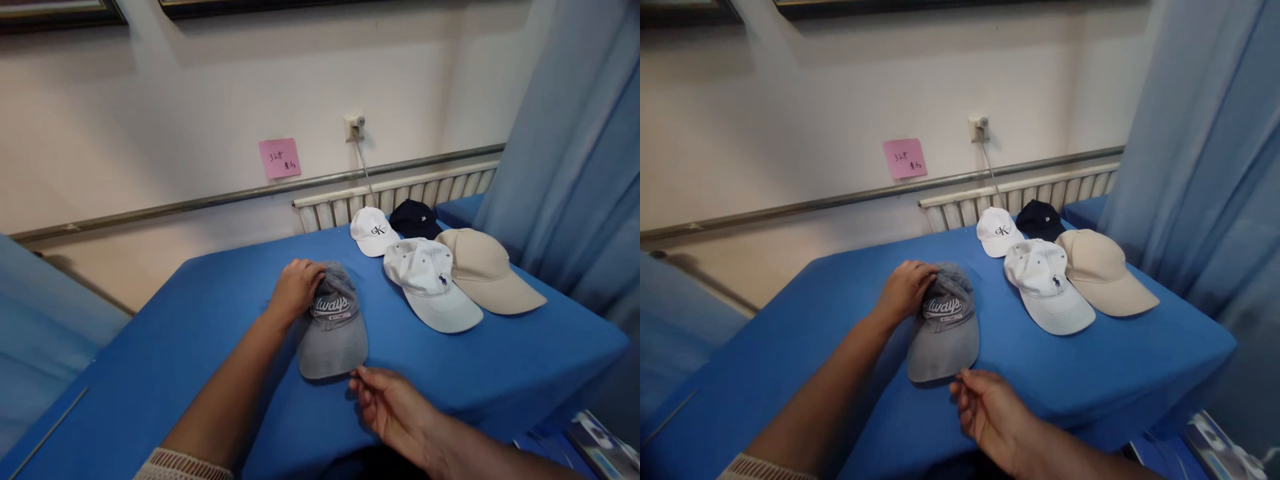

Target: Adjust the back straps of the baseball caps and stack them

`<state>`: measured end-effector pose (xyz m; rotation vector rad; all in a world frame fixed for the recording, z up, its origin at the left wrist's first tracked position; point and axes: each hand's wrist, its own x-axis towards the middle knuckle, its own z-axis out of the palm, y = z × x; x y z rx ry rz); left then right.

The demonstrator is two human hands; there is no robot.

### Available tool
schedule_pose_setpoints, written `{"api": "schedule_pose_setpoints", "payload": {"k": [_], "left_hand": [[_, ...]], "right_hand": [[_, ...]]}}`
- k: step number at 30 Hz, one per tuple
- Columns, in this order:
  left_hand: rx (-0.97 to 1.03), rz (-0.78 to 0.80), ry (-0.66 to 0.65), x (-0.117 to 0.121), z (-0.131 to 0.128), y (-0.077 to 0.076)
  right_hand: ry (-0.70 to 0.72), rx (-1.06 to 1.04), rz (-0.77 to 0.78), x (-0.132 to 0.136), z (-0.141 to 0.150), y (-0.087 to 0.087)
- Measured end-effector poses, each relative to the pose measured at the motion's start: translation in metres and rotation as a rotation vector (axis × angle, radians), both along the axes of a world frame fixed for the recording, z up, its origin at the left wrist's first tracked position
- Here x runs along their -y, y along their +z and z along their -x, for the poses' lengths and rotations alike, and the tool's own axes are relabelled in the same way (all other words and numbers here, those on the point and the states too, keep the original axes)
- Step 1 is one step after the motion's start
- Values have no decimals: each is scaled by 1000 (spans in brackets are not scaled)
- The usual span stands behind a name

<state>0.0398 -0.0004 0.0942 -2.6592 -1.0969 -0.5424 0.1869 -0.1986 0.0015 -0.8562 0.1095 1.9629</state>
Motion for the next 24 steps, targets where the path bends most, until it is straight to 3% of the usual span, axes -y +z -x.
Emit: {"api": "schedule_pose_setpoints", "payload": {"k": [10, 16, 24], "left_hand": [[-114, -43, 103, -79, -68, 20], [-212, 19, 125, -111, -97, 15], [-248, 62, 128, -123, -98, 8]], "right_hand": [[-195, 311, -109, -87, -76, 2], [-179, 299, -94, -112, -73, 0], [-237, 263, -121, -115, -71, -5]]}}
